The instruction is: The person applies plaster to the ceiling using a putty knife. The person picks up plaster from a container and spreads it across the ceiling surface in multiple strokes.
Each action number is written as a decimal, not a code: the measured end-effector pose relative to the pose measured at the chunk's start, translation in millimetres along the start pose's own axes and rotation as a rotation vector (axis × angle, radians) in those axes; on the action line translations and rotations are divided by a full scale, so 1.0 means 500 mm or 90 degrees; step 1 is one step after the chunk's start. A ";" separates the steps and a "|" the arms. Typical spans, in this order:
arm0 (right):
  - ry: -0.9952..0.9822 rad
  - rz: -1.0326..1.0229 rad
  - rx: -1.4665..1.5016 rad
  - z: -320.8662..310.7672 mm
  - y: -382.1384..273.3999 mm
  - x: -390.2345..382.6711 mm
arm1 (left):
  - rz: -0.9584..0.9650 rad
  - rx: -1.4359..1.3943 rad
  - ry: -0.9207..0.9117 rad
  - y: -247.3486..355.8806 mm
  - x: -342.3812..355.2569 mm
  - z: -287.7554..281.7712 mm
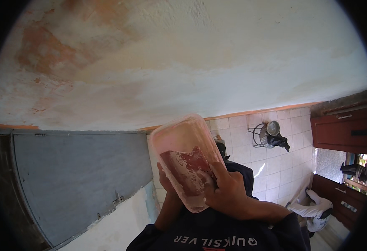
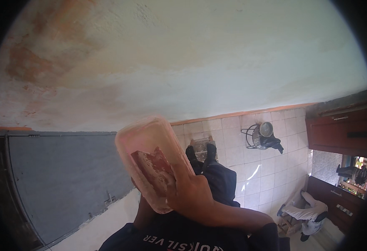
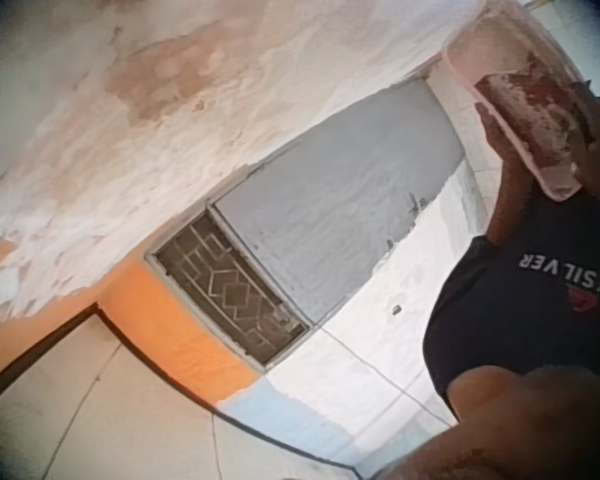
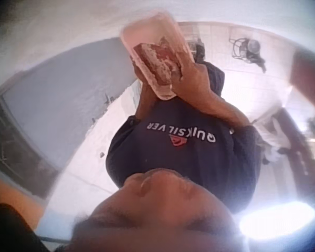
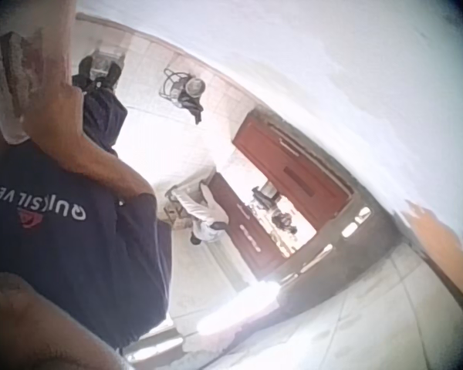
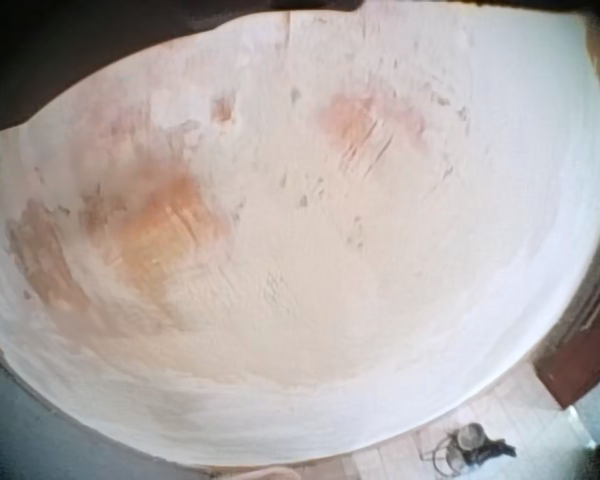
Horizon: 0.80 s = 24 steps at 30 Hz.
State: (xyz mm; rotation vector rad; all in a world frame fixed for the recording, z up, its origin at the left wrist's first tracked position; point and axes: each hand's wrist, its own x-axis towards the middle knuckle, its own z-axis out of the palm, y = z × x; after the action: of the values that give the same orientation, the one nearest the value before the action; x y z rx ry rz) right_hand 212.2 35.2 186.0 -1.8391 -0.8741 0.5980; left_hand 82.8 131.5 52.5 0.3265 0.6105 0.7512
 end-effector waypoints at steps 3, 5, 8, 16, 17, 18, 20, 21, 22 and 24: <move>-0.041 0.080 0.016 -0.003 -0.006 0.007 | -0.012 -0.004 0.012 0.006 -0.010 0.024; -0.098 0.126 0.087 -0.015 -0.004 0.017 | -0.015 0.002 -0.035 0.008 -0.011 0.028; -0.131 0.141 0.130 -0.016 0.013 0.019 | -0.025 -0.104 -0.201 0.014 0.000 0.065; -0.096 0.230 0.300 -0.031 0.040 0.032 | -0.045 0.024 -0.200 0.019 0.012 0.108; -0.095 0.252 0.328 -0.042 0.027 0.037 | -0.042 0.011 -0.214 0.021 0.015 0.112; -0.095 0.274 0.357 -0.049 0.018 0.039 | -0.038 -0.002 -0.226 0.023 0.014 0.115; -0.090 0.239 0.344 -0.045 0.020 0.035 | -0.040 -0.003 -0.229 0.025 0.012 0.106; -0.085 0.221 0.337 -0.044 0.022 0.034 | -0.042 -0.004 -0.232 0.025 0.013 0.103; -0.089 0.239 0.343 -0.046 0.022 0.034 | -0.042 -0.003 -0.224 0.023 0.013 0.103; -0.096 0.275 0.357 -0.050 0.022 0.032 | -0.044 0.001 -0.207 0.018 0.010 0.105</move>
State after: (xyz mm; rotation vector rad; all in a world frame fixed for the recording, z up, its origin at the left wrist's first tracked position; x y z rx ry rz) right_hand 243.6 30.7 185.5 -1.4729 -0.3373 1.1378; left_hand 113.5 138.2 95.7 0.4164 0.3135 0.6147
